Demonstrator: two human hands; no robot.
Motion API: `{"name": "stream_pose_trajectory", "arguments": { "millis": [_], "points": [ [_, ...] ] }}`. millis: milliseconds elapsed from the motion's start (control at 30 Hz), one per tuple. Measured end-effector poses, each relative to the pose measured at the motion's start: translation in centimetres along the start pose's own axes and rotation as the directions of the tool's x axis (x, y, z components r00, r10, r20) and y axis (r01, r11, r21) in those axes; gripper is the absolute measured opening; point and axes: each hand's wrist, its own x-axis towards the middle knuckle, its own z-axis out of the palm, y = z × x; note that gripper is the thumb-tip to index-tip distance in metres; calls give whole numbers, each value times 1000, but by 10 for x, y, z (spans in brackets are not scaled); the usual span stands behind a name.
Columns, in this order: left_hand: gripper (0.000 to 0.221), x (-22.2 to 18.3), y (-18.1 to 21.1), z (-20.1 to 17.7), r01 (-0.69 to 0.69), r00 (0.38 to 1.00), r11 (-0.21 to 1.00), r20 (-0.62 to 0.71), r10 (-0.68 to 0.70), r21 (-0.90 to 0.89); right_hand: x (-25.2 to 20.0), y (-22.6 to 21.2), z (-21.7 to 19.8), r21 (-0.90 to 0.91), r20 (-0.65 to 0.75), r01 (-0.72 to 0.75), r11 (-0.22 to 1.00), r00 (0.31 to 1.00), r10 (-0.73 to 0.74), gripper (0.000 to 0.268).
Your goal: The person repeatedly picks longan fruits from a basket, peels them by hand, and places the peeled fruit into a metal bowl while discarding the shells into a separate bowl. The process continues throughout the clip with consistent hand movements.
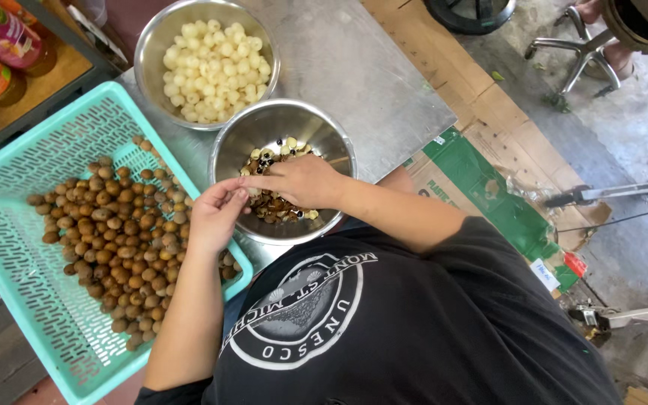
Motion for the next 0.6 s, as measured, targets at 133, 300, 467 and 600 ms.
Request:
{"name": "stream_pose_trajectory", "arguments": {
  "millis": [133, 300, 467, 600],
  "points": [
    [26, -3, -5, 0, -40, 999, 998, 9, 40, -53, 1, 1, 8, 18, 60, -46, 999, 997, 44, 80],
    [30, 0, -10, -4, -54, 999, 998, -10, 54, -30, 0, 0, 16, 39, -65, -7, 999, 998, 10, 67],
    [30, 4, -17, 1, -141, 989, 990, -40, 142, 32, 2, -1, 20, 35, -100, 11, 999, 995, -7, 67],
    [28, 2, -25, 6, -200, 970, 973, -115, 213, 116, 3, -3, 21, 53, -136, -3, 999, 991, 10, 62]
  ]
}}
